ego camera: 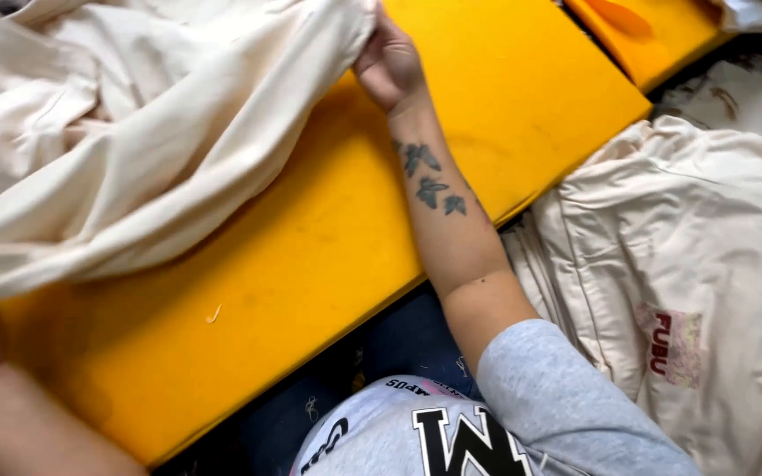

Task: Inspecting t-shirts and using scissors to trim loose threads from the seams and hems.

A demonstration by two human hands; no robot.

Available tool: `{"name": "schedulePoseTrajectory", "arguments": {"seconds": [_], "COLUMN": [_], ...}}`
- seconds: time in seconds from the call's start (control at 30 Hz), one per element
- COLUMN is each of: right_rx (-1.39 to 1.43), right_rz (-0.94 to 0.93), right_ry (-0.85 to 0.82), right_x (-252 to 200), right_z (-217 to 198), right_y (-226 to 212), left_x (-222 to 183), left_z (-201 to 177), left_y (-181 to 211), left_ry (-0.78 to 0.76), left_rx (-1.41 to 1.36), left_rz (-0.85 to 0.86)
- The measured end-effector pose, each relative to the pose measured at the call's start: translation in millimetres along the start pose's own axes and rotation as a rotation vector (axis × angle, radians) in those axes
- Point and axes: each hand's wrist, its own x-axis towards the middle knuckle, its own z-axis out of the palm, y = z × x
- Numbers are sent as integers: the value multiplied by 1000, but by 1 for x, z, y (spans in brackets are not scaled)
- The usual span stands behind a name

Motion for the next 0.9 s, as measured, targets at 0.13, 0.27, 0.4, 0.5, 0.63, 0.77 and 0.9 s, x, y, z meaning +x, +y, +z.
{"name": "schedulePoseTrajectory", "arguments": {"seconds": [0.13, 0.27, 0.4, 0.5, 0.63, 0.77, 0.9], "right_rx": [44, 237, 316, 363, 294, 166, 116], "right_rz": [133, 154, 1, -58, -39, -8, -10], "right_ry": [-50, 391, 550, 609, 592, 587, 571], "right_x": [-6, -22, -22, -28, -35, -42, -43], "right_z": [9, 66, 73, 117, 137, 148, 159], "right_y": [-8, -13, -12, -6, 2, 8, 13], "left_x": [14, 12, -6, -9, -23, -31, -26], "left_z": [-67, -63, -30, -24, -5, 3, -10], "left_y": [7, 1, 5, 7, 15, 12, 10], "left_ry": [74, 147, 332, 376, 390, 347, 280], "left_rx": [-86, -144, -316, -425, -458, -449, -453], "left_rz": [40, 166, 171, 182, 196, 129, 89]}}
